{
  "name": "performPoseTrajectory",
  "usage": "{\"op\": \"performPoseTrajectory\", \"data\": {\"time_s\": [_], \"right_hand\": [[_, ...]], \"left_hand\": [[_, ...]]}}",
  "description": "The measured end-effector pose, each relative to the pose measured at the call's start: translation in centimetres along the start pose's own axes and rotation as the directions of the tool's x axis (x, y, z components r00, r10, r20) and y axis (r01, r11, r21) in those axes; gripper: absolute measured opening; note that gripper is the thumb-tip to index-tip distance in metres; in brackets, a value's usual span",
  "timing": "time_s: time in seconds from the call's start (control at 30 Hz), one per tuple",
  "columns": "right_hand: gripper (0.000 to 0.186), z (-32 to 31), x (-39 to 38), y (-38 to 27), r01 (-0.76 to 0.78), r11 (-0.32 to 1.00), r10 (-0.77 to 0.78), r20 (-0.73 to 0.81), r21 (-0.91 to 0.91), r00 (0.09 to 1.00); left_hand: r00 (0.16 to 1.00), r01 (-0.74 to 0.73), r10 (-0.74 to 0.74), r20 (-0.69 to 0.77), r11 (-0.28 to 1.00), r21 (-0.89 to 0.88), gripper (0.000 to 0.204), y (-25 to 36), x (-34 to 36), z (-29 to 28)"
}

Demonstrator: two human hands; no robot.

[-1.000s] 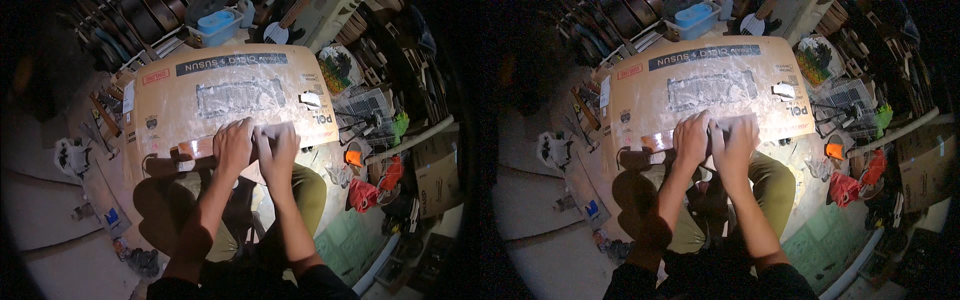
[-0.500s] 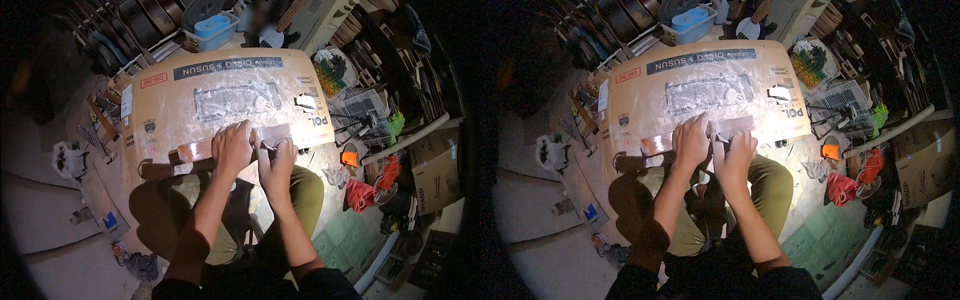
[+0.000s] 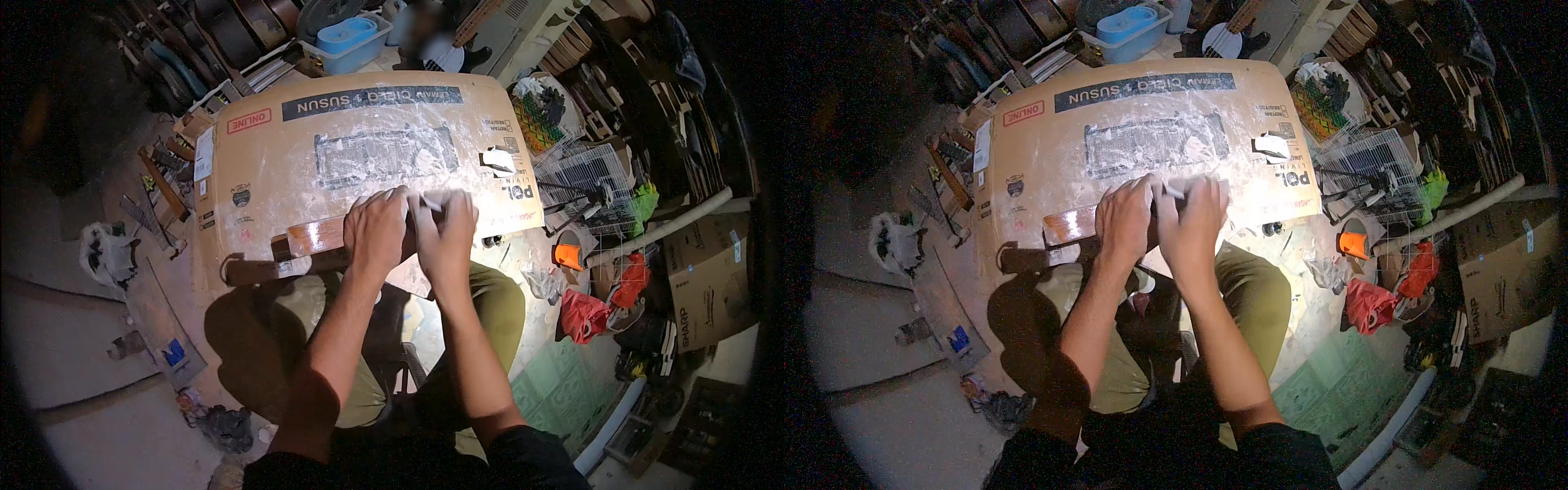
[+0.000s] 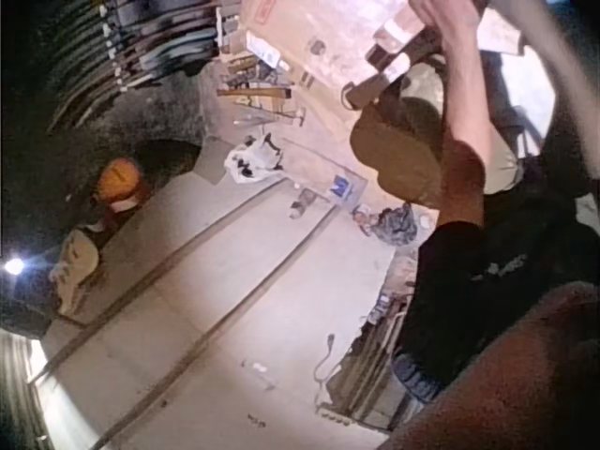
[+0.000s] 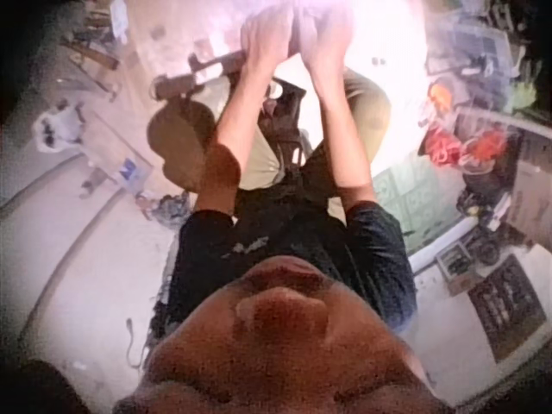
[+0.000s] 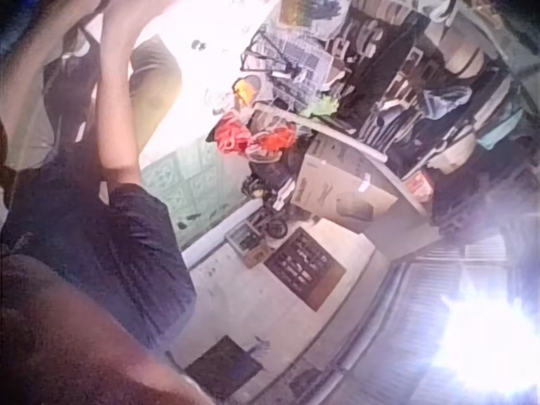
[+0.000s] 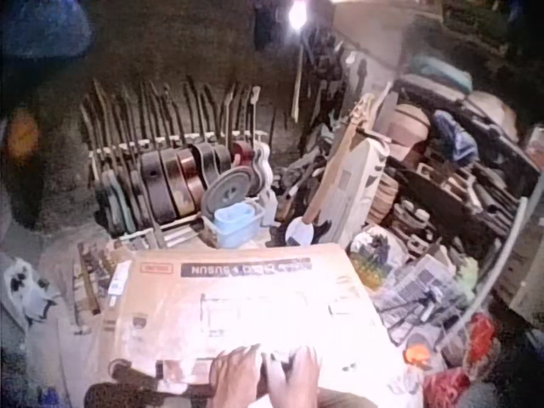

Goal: The person sands the body of a wooden stringed instrument using a sanding block, turning the object over to work on different edges.

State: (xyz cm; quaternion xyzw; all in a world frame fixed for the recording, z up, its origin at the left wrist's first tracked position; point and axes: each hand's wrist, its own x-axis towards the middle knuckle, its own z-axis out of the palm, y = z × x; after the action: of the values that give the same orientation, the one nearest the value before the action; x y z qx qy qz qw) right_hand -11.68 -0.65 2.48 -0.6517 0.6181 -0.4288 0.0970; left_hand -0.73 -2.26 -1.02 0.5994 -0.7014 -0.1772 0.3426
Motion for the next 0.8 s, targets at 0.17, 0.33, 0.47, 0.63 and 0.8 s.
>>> {"op": "performPoseTrajectory", "data": {"time_s": [0.17,0.33,0.47,0.63,0.8], "right_hand": [[0.028,0.0,-0.5,-0.1,-0.051,0.999,0.051,-0.012,0.004,0.999],[0.032,-0.3,-1.8,0.5,-0.153,0.988,0.153,0.033,-0.003,0.988],[0.031,-0.4,-1.5,0.4,-0.113,0.993,0.113,0.005,0.042,0.994],[0.026,0.1,-1.3,0.9,-0.094,0.993,0.095,-0.010,0.072,0.995],[0.026,0.0,0.3,0.0,-0.131,0.981,0.127,0.033,0.143,0.991]], "left_hand": [[0.997,-0.031,0.029,-0.067,0.999,-0.038,0.008,-0.1,-0.1,0.2],[1.000,0.000,0.000,0.019,1.000,-0.008,0.016,-0.3,-0.3,0.2],[0.997,0.028,-0.031,0.069,0.999,0.042,0.026,0.9,0.1,-1.0],[0.990,0.020,-0.030,0.137,0.997,0.074,0.026,0.7,-0.1,-1.0],[0.988,-0.077,0.069,-0.140,0.996,-0.047,0.014,0.0,-0.5,0.2]]}}
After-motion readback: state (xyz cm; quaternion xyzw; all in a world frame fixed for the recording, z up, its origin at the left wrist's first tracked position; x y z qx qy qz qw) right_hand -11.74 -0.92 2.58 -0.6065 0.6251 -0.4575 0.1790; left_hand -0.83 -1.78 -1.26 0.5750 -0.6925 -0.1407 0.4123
